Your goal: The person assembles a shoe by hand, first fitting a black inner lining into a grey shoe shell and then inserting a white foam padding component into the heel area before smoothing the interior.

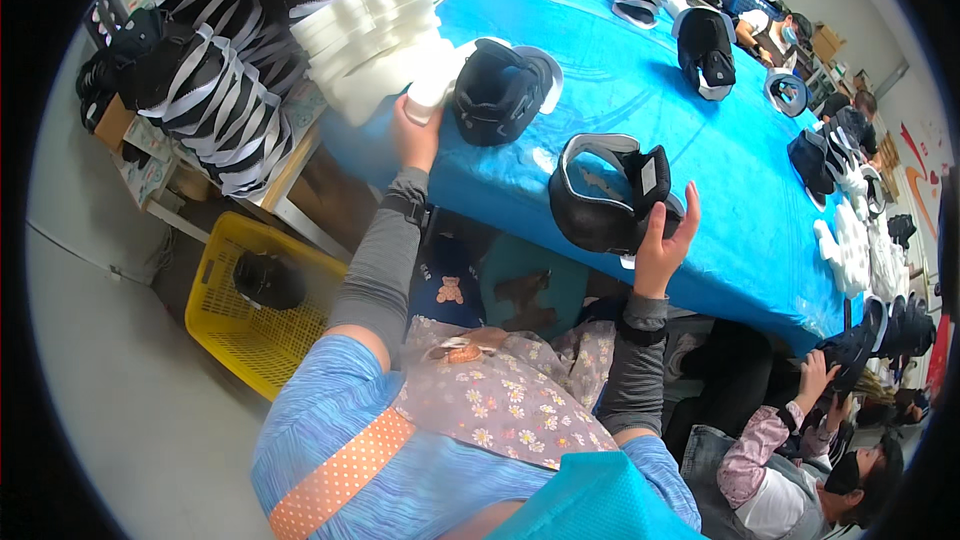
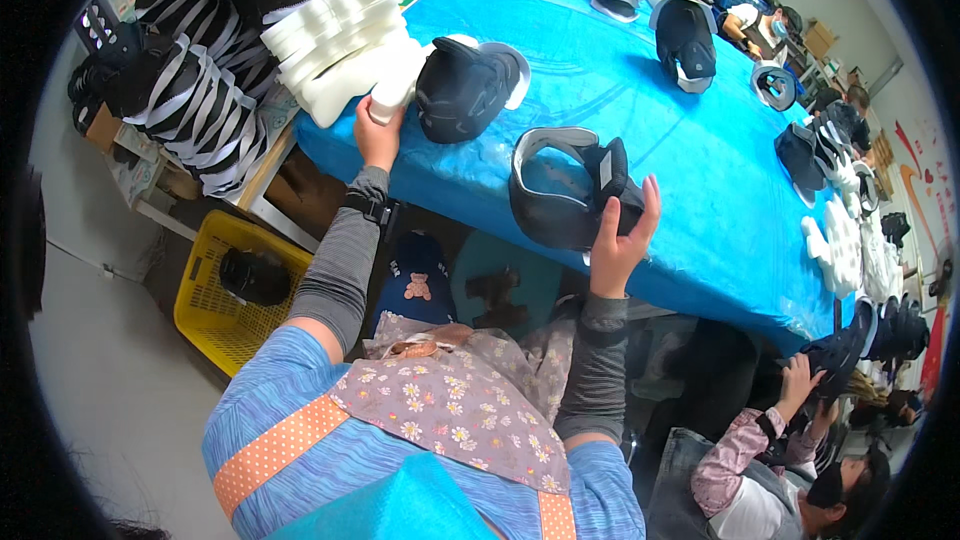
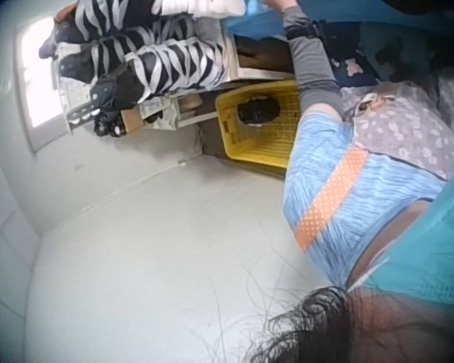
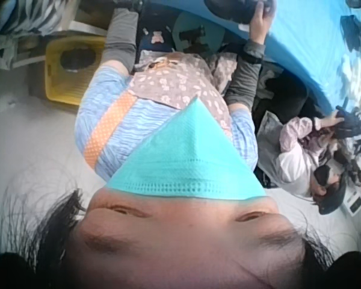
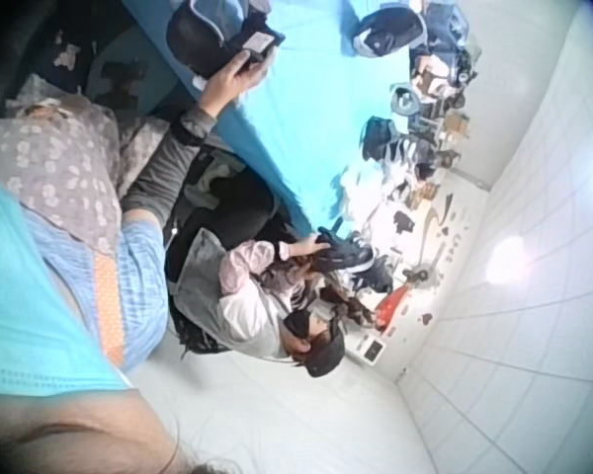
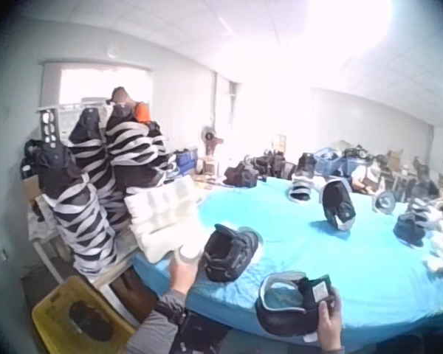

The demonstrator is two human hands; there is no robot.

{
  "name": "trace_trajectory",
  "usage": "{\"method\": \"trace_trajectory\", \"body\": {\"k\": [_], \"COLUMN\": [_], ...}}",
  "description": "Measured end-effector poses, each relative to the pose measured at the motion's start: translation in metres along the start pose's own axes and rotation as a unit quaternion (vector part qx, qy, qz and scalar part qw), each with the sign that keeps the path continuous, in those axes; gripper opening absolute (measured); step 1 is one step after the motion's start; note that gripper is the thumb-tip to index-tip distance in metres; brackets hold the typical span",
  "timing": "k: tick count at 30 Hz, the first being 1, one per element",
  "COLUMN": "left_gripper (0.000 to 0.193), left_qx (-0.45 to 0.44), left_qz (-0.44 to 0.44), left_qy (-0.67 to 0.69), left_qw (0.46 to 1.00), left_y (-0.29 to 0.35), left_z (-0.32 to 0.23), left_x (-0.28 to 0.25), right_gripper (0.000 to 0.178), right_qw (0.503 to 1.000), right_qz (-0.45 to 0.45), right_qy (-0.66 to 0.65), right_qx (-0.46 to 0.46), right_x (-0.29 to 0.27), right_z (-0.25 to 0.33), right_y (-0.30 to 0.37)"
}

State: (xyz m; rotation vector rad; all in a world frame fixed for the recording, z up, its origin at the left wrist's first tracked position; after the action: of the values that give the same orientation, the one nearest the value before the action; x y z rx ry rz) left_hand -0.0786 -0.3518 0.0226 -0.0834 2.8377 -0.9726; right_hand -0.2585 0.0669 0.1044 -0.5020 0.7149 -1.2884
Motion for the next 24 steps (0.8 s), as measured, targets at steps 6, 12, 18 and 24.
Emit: {"method": "trace_trajectory", "body": {"k": [6,12,18,24], "left_gripper": [0.058,0.054,0.044,0.058], "left_qx": [0.022,0.193,0.249,0.089], "left_qz": [0.015,0.072,0.151,0.235], "left_qy": [-0.043,-0.207,-0.201,-0.181], "left_qw": [0.999,0.956,0.935,0.951], "left_y": [-0.006,0.002,-0.004,-0.039], "left_z": [-0.002,-0.036,-0.036,-0.044], "left_x": [-0.001,0.008,0.012,0.020], "right_gripper": [0.022,0.016,0.013,0.012], "right_qw": [0.993,0.995,0.996,0.999], "right_qz": [-0.052,-0.032,-0.026,-0.031], "right_qy": [0.036,0.047,0.053,0.037], "right_qx": [-0.100,-0.088,-0.070,-0.020], "right_x": [-0.001,0.000,-0.012,-0.023], "right_z": [0.042,0.037,0.035,0.023], "right_y": [0.003,0.010,0.017,0.027]}}
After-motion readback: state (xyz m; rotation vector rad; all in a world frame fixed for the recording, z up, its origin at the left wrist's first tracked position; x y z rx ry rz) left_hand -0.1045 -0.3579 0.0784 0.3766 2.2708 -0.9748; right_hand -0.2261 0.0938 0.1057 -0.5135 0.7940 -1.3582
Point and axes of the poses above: each hand's wrist, its own y-axis away from the middle knuckle, its own x-axis out of the palm, z = x × y, the point moved 6 cm from there along -y, towards the middle knuckle, and after that the axes turned 1 degree about y, right-handed, at the moved point
